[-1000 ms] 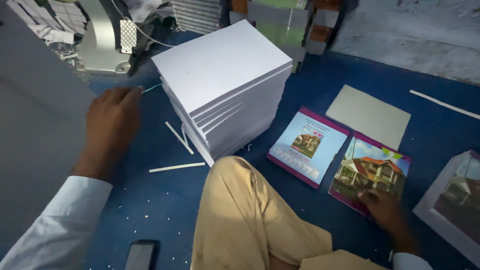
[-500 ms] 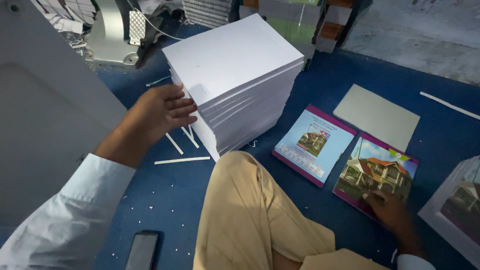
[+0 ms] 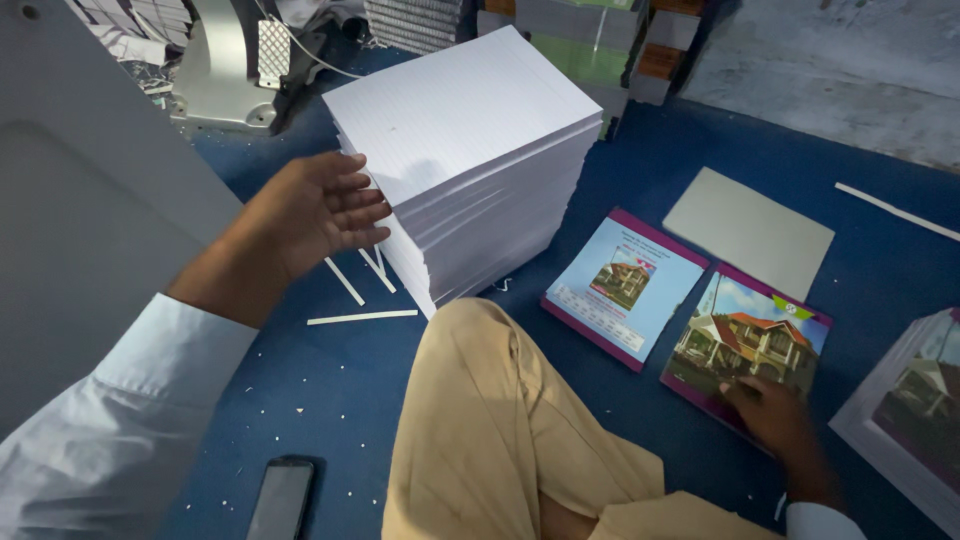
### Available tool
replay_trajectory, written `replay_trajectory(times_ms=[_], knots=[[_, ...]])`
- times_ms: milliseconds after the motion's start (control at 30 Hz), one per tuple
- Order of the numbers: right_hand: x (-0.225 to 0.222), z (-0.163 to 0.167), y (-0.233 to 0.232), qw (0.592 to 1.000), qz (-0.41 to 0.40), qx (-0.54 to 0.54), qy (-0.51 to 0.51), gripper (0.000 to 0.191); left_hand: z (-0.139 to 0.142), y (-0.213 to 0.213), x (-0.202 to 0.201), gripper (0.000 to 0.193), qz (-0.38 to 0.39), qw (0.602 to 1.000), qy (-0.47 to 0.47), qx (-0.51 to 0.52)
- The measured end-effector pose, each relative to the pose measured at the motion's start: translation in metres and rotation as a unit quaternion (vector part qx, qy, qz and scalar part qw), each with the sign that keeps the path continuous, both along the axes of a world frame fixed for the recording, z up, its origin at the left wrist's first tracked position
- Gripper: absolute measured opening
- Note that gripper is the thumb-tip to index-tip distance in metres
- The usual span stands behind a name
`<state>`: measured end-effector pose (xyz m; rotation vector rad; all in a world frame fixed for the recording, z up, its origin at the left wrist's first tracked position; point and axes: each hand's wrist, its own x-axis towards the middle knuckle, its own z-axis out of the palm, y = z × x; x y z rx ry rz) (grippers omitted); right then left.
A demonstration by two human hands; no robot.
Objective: The person sits on the floor and assembles booklets by inserting a blank white sheet between the front and back covers of printed booklets. They repeat this process for multiple units, stacking the completed booklets to the right.
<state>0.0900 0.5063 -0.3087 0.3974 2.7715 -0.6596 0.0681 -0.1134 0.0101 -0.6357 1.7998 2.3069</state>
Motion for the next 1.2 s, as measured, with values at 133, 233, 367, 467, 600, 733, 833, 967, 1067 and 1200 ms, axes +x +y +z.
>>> replay_trajectory(times_ms=[133, 233, 367, 467, 600, 733, 833, 967, 1067, 1200], knots=[[0.0, 0.0, -0.002, 0.998, -0.031, -0.014, -0.047, 0.057, 0.006, 0.004, 0.005, 0.07, -0.012, 0.999, 0.015, -0.026], [0.0, 0.0, -0.002, 0.998, -0.027, -0.017, -0.046, 0.059, 0.014, 0.006, 0.006, 0.079, -0.024, 0.999, 0.013, -0.021], [-0.001, -0.002, -0.002, 0.997, -0.047, -0.018, -0.061, 0.061, 0.025, 0.007, 0.011, 0.084, -0.019, 0.999, 0.026, -0.042], [-0.002, -0.003, -0.002, 0.997, -0.051, -0.03, -0.053, 0.062, 0.031, 0.011, 0.013, 0.084, -0.009, 0.997, 0.046, -0.053], [0.001, -0.002, 0.0, 0.998, -0.035, -0.036, -0.025, 0.062, 0.038, 0.013, 0.015, 0.085, -0.011, 0.995, 0.077, -0.055], [0.001, 0.0, -0.002, 0.998, -0.042, -0.029, -0.038, 0.063, 0.036, 0.014, 0.016, 0.085, 0.006, 0.996, 0.09, -0.026], [0.0, 0.001, -0.002, 0.997, -0.049, -0.031, -0.054, 0.061, 0.03, 0.015, 0.011, 0.083, 0.017, 0.996, 0.085, 0.007], [0.0, -0.001, 0.002, 0.998, -0.038, -0.028, -0.031, 0.062, 0.019, 0.014, 0.004, 0.081, 0.032, 0.996, 0.079, 0.032], [0.0, -0.005, 0.002, 0.998, -0.039, -0.038, -0.017, 0.064, 0.012, 0.01, -0.007, 0.078, 0.038, 0.996, 0.069, 0.047], [-0.002, -0.004, -0.002, 0.996, -0.069, -0.034, -0.047, 0.063, 0.007, 0.006, -0.025, 0.076, 0.0, 0.991, 0.071, 0.115]])
